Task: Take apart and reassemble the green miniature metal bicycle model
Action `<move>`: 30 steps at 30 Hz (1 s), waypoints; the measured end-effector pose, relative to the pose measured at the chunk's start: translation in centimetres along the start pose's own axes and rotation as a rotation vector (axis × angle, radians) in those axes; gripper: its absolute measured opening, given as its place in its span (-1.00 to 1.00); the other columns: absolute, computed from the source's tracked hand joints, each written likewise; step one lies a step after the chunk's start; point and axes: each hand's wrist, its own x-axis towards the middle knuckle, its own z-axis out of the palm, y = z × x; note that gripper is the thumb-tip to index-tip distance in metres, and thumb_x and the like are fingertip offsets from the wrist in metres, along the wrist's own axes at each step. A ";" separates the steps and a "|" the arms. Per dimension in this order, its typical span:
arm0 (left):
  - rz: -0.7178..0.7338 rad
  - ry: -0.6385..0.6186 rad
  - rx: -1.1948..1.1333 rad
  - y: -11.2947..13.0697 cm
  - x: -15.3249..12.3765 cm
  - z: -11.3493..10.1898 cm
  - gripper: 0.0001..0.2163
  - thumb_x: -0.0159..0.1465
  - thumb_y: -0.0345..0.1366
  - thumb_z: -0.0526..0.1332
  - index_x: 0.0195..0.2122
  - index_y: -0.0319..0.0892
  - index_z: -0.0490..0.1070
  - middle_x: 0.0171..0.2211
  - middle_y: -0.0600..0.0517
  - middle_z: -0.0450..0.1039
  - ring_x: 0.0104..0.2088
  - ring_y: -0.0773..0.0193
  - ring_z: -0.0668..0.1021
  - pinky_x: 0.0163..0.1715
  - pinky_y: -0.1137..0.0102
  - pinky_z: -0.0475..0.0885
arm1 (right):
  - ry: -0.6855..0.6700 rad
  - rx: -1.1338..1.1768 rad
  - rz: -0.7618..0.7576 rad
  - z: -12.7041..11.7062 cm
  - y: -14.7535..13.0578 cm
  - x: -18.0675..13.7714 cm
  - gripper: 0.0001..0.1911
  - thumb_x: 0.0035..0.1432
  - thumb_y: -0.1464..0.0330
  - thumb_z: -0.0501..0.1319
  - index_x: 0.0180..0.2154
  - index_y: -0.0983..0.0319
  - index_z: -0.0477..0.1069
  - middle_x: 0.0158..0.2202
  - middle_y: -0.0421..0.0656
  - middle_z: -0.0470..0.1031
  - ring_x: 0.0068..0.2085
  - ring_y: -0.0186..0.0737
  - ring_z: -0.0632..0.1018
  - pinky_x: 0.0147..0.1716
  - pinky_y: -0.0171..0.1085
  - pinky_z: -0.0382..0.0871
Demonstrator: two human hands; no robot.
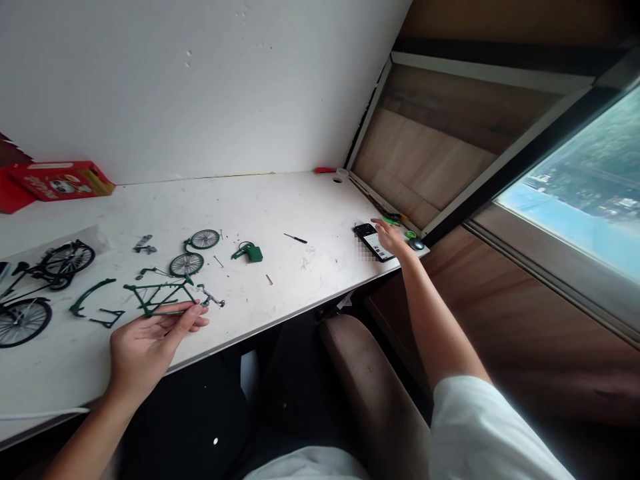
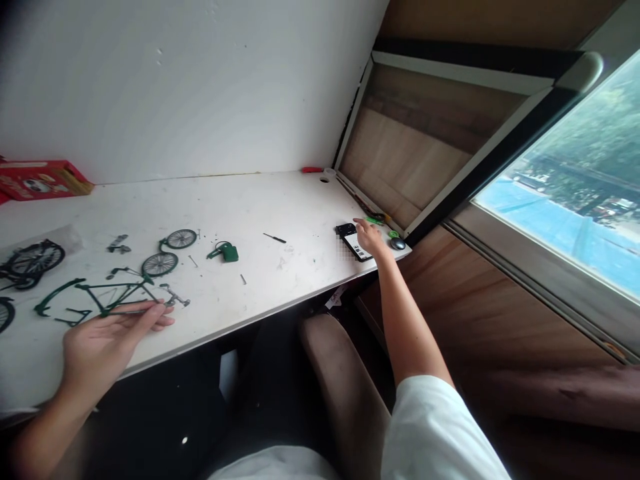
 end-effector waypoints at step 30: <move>0.006 -0.003 0.007 0.5 -0.1 0.1 -0.70 0.24 -0.06 0.52 -0.24 -0.22 0.69 -0.31 -0.10 0.74 -0.34 0.06 0.77 -0.21 0.26 0.78 | 0.064 0.021 -0.007 -0.2 0.1 -2.3 -0.49 0.62 0.13 -0.08 0.27 0.20 0.47 0.28 0.13 0.52 0.37 0.18 0.45 0.36 0.23 0.30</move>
